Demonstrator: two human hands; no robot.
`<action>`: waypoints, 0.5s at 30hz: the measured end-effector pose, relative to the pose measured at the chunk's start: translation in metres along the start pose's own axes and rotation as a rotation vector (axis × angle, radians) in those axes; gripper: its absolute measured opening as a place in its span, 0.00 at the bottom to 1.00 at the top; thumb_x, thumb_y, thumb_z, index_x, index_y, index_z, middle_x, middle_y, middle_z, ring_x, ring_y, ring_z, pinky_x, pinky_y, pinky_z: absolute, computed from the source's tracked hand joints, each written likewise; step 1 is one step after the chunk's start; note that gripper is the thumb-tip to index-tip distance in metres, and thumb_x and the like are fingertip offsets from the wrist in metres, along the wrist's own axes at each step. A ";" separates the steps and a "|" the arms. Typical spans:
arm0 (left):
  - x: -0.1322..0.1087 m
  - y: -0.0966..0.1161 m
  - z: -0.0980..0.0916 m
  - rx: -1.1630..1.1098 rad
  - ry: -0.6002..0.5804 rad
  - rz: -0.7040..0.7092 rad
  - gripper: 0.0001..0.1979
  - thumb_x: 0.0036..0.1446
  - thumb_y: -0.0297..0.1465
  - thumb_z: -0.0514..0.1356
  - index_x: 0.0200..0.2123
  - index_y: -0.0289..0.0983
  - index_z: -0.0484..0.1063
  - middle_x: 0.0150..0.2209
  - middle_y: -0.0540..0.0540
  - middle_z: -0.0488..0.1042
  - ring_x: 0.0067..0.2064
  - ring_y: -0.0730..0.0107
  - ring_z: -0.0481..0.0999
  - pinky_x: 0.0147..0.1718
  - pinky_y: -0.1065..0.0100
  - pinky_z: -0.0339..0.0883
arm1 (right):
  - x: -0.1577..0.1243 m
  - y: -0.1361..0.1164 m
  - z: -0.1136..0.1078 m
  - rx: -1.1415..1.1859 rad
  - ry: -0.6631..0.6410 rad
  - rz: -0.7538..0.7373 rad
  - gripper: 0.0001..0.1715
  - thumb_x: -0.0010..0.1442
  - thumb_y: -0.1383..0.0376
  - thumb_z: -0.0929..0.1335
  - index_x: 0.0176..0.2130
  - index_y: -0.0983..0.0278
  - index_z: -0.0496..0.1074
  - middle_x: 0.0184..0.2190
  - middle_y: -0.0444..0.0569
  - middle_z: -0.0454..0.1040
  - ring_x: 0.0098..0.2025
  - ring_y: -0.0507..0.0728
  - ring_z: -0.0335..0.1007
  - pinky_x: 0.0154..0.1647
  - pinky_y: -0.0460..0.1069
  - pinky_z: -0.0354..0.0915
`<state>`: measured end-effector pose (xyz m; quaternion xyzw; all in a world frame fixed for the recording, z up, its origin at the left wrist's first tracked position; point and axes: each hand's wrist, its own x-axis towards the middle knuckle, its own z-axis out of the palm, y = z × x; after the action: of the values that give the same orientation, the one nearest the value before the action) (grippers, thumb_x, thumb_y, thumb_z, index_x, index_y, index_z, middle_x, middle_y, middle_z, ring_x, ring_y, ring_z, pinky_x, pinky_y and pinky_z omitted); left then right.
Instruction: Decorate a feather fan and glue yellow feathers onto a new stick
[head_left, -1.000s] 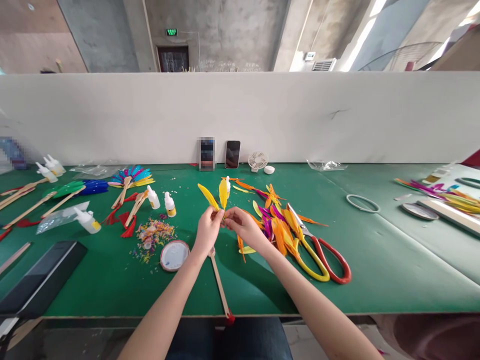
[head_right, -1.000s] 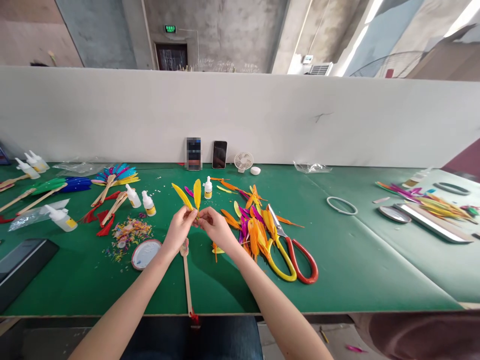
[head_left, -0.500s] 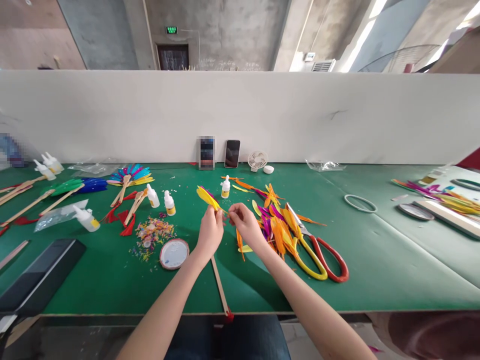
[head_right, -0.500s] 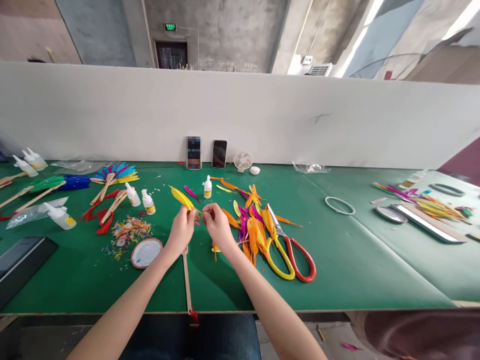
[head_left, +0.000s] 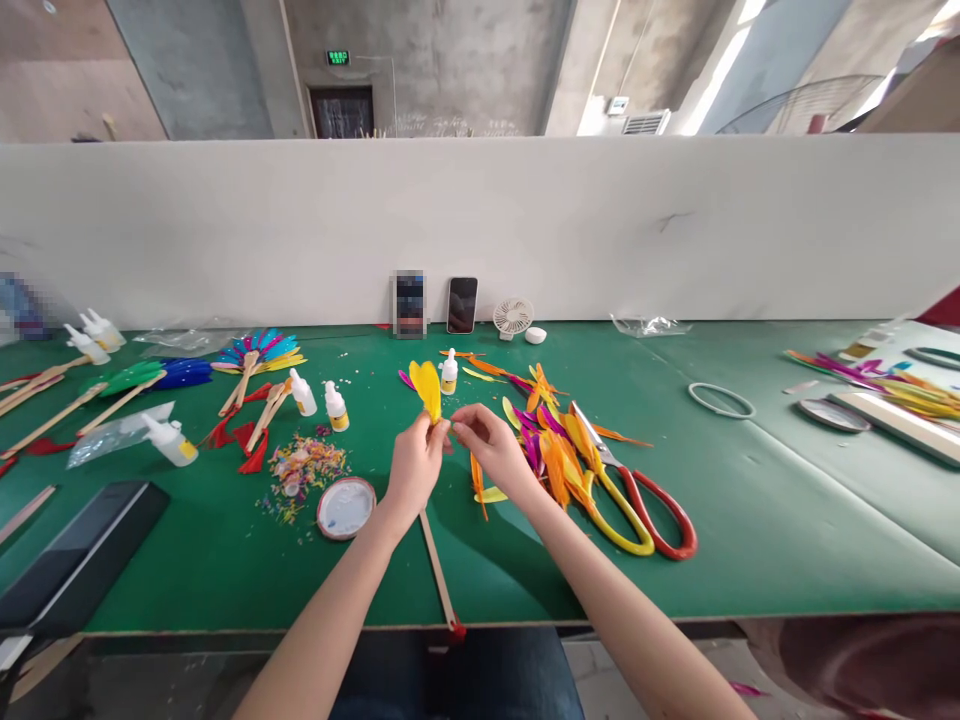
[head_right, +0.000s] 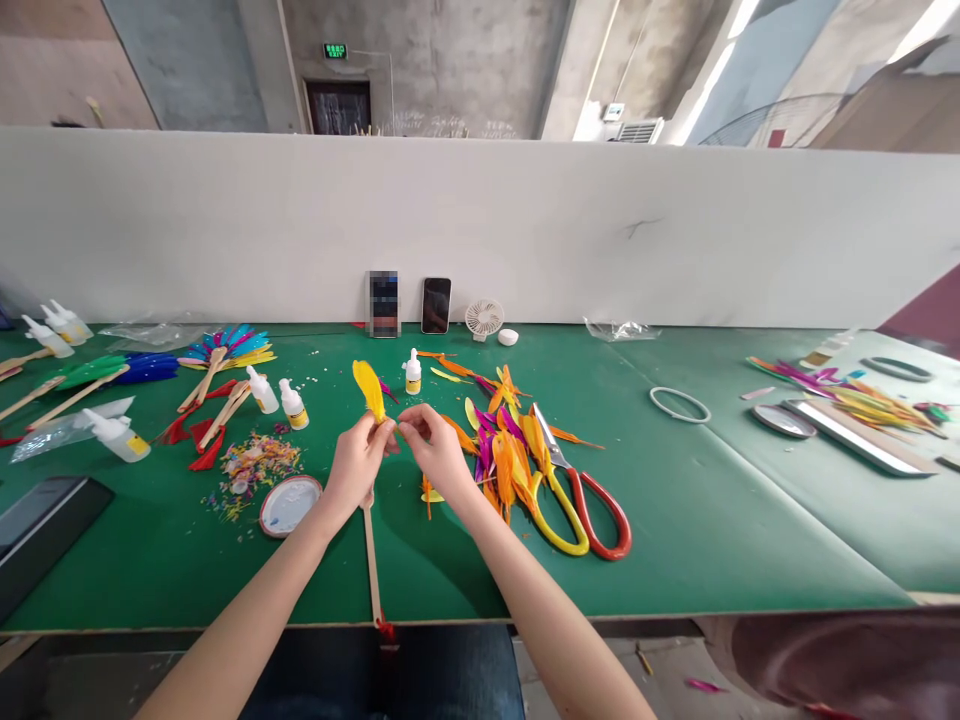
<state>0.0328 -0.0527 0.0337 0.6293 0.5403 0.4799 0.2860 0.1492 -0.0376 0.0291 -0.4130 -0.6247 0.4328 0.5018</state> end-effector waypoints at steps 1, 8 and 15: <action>0.000 0.001 -0.001 0.037 0.009 0.006 0.09 0.53 0.32 0.51 0.22 0.39 0.58 0.17 0.52 0.65 0.21 0.72 0.67 0.23 0.73 0.56 | 0.000 -0.001 -0.001 0.004 -0.020 0.004 0.09 0.49 0.58 0.63 0.29 0.62 0.64 0.24 0.44 0.65 0.27 0.53 0.62 0.29 0.49 0.60; -0.002 0.004 -0.002 0.137 0.078 0.076 0.10 0.53 0.32 0.49 0.21 0.39 0.55 0.17 0.54 0.58 0.20 0.74 0.61 0.21 0.74 0.49 | -0.002 -0.007 0.000 0.003 -0.131 0.042 0.11 0.48 0.58 0.66 0.23 0.63 0.64 0.17 0.40 0.61 0.21 0.50 0.57 0.23 0.46 0.55; -0.001 0.000 -0.001 0.131 0.015 0.057 0.10 0.55 0.33 0.46 0.21 0.39 0.53 0.16 0.54 0.58 0.19 0.74 0.60 0.21 0.73 0.50 | -0.001 -0.001 0.001 0.136 -0.138 0.099 0.17 0.48 0.53 0.65 0.22 0.63 0.62 0.16 0.41 0.65 0.20 0.50 0.62 0.23 0.47 0.60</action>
<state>0.0320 -0.0537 0.0339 0.6582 0.5545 0.4562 0.2261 0.1485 -0.0393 0.0293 -0.3777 -0.6058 0.5259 0.4623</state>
